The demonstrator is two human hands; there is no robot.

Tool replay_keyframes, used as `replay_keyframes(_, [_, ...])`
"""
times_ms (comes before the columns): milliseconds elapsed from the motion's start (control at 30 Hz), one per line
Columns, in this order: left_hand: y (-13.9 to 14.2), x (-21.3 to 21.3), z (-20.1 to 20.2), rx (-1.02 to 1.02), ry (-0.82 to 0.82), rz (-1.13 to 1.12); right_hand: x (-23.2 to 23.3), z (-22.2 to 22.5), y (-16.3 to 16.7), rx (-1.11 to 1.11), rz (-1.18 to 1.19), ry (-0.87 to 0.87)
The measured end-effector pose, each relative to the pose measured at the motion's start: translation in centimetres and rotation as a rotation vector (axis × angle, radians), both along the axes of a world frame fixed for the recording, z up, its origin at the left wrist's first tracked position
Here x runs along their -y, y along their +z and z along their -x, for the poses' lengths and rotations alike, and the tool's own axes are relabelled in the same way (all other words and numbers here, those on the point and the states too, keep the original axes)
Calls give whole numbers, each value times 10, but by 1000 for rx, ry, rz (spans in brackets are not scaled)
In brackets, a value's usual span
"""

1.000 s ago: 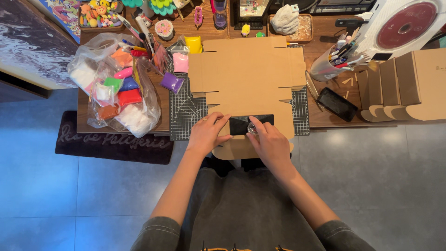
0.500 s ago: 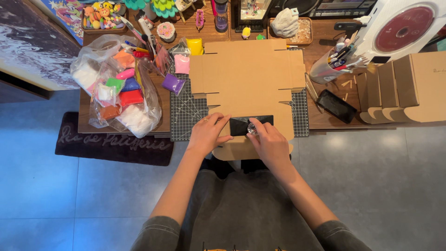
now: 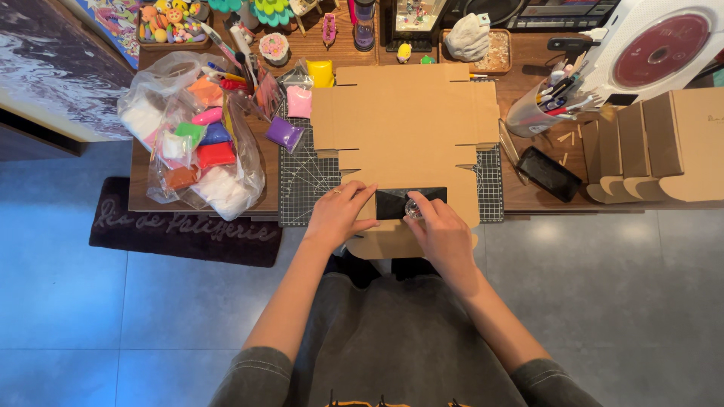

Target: The person folds a flat cardboard mailer on a desk, pressing the side panels and bottom flaps into shape and forming the box. They then place a small item inside, close the lid flaps, and press the finished box flat on the desk.

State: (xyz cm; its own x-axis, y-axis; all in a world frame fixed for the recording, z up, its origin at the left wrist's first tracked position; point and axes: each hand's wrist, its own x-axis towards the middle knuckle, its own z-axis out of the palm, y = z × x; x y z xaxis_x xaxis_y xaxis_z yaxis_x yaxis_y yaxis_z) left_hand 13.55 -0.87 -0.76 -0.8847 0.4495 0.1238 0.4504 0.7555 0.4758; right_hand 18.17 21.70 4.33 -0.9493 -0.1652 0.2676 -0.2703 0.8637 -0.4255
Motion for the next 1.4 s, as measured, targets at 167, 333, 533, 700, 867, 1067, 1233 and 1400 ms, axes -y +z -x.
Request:
replay_keyframes(167, [-3,4,2,-14,-26,3,0,1,-1,-2,6,15])
replay_keyframes(333, [-5,4,1,-30,-25,-5,-1,1,-2,-1,5,18])
replay_keyframes(533, [-6,3,2,-24,-20,1,-3,2,-3,-12,1,23])
replay_keyframes(700, [-5,3,1,-7,-14,8,-3,2,-3,-11,2,22])
replay_keyframes(867, [2,1,1,14,-17,19,-4,3,-3,-9,10,25])
replay_keyframes(1067, [21,-3,-1,117,17,13,-5,4,-2,-15,24,34])
replay_keyframes(1233, [21,0,-2,78,72,-142,-6,6,-2,4,8,24])
replay_keyframes(1400, [1,7,3,-3,72,-147,-6,7,-3,6,4,20])
